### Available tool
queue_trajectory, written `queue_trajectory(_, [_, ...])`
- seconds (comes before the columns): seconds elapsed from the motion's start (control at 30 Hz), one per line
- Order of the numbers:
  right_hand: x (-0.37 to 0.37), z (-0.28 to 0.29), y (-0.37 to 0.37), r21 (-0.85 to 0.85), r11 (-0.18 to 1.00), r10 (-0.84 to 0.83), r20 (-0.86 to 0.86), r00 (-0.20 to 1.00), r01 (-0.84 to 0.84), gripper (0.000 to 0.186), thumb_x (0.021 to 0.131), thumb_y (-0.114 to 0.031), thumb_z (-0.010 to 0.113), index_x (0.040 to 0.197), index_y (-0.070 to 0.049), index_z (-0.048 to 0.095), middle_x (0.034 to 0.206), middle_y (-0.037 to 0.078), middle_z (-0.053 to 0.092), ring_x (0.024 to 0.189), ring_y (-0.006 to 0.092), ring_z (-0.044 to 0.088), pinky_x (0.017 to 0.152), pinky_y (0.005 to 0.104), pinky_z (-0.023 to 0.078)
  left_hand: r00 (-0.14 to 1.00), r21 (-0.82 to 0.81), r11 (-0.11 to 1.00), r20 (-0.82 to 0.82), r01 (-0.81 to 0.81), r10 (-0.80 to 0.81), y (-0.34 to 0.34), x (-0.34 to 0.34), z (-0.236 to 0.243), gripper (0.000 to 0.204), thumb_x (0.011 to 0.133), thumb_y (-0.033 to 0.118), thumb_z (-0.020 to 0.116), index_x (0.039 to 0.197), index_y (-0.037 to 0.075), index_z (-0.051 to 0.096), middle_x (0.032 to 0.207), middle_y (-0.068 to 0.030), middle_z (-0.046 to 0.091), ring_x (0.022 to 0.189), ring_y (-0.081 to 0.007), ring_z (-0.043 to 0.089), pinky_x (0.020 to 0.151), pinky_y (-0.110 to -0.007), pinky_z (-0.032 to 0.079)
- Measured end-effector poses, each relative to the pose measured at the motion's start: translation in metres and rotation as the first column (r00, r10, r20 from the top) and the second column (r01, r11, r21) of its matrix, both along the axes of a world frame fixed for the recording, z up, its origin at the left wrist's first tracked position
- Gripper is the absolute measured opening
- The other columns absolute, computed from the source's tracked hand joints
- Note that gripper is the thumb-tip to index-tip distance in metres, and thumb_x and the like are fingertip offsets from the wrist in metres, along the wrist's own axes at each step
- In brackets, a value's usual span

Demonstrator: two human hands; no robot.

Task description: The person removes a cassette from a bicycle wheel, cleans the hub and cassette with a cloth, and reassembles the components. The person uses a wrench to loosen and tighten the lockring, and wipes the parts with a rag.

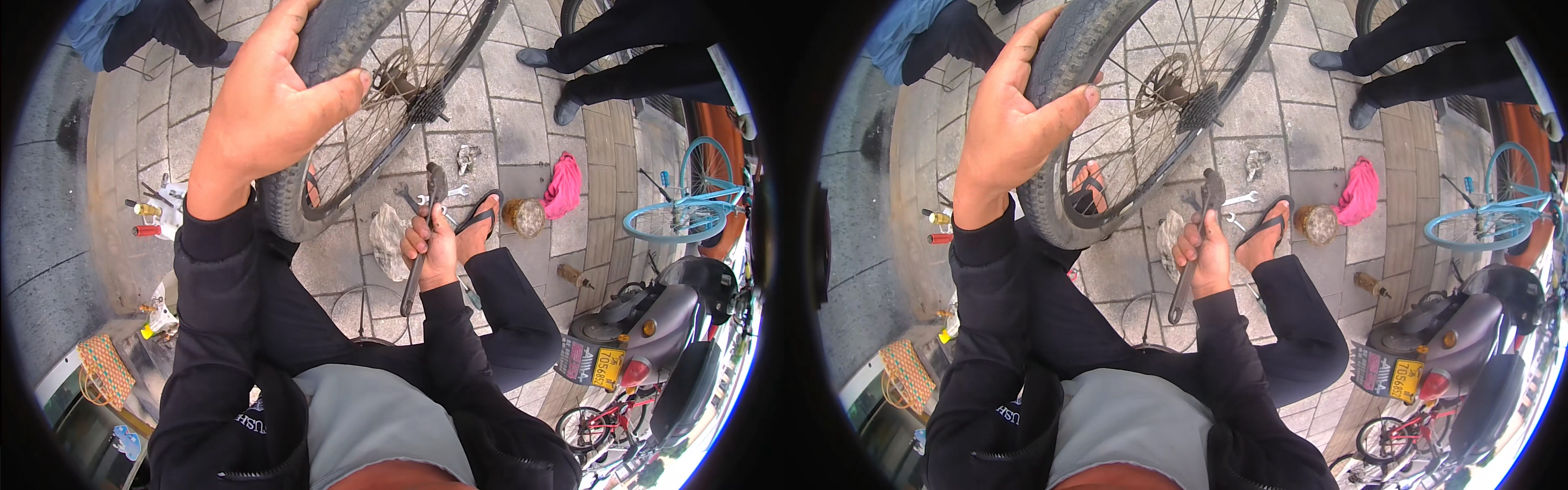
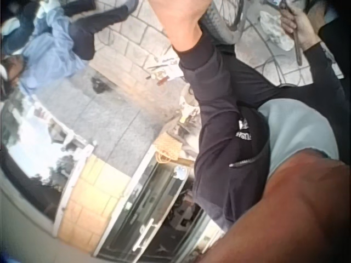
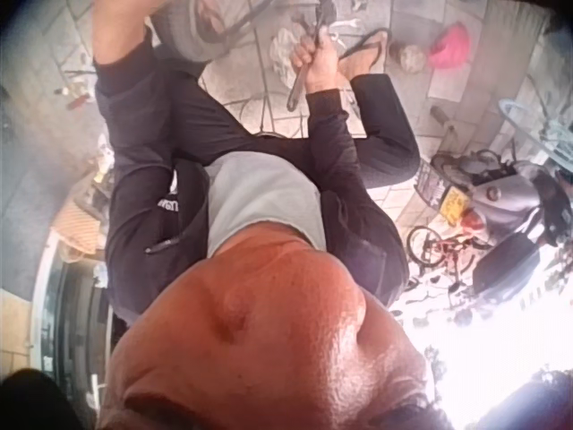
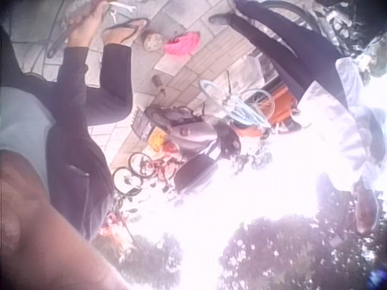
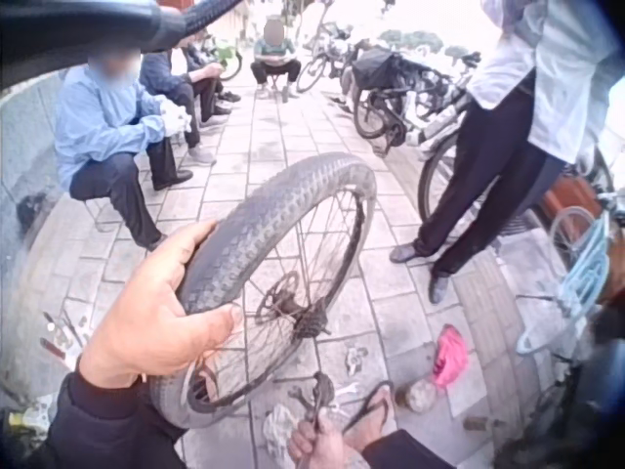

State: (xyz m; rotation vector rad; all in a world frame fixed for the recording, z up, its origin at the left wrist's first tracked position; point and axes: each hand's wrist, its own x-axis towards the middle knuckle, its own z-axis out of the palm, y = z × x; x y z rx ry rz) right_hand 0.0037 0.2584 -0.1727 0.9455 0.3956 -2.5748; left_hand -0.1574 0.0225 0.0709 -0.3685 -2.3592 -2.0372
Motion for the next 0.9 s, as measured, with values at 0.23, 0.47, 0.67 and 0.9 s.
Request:
queue_trajectory(0.23, [0.053, -0.137, -0.007, 0.854, 0.121, 0.361, 0.437, 0.824, -0.506, 0.046, 0.111, -0.036, 0.053, 0.093, 0.005, 0.063, 0.072, 0.019, 0.065, 0.054, 0.0312, 0.067, 0.052, 0.0444, 0.053, 0.997, 0.087, 0.995, -0.063, 0.055, -0.049, 0.011, -0.005, 0.009, 0.082, 0.083, 0.007, 0.081, 0.154, -0.01, 0.043, 0.134, -0.0077, 0.063, 0.116, -0.0132, 0.06, 0.101, -0.028, 0.049])
queue_trajectory(0.47, [0.034, -0.201, 0.025, 0.771, -0.254, 0.402, 0.634, 0.661, -0.585, 0.043, 0.102, -0.033, 0.062, 0.108, 0.009, 0.067, 0.106, 0.035, 0.072, 0.106, 0.052, 0.069, 0.094, 0.0568, 0.054, 0.993, -0.089, 0.992, -0.087, -0.084, 0.076, 0.018, -0.005, 0.008, 0.075, 0.088, 0.004, 0.078, 0.153, -0.008, 0.044, 0.13, -0.0126, 0.068, 0.113, -0.0177, 0.069, 0.1, -0.032, 0.055])
queue_trajectory(0.67, [-0.085, -0.093, 0.039, 0.964, 0.261, 0.433, -0.163, 0.887, 0.05, 0.089, 0.093, -0.029, 0.084, 0.159, 0.008, 0.036, 0.156, 0.028, 0.05, 0.138, 0.0341, 0.059, 0.11, 0.0446, 0.052, 0.999, -0.086, 0.996, -0.034, -0.016, 0.013, -0.009, -0.011, -0.003, 0.071, 0.091, 0.004, 0.077, 0.153, -0.009, 0.044, 0.131, -0.016, 0.069, 0.114, -0.0219, 0.072, 0.101, -0.034, 0.057])
queue_trajectory(0.9, [-0.192, -0.007, 0.037, 0.81, -0.212, 0.801, -0.177, 0.572, 0.547, 0.08, 0.092, -0.035, 0.085, 0.15, 0.006, 0.048, 0.141, 0.025, 0.061, 0.126, 0.037, 0.066, 0.103, 0.0456, 0.057, 0.998, -0.159, 0.986, -0.048, -0.039, 0.032, -0.005, -0.012, 0.0, 0.071, 0.091, 0.004, 0.076, 0.153, -0.01, 0.043, 0.132, -0.0161, 0.069, 0.113, -0.0211, 0.072, 0.102, -0.034, 0.056])
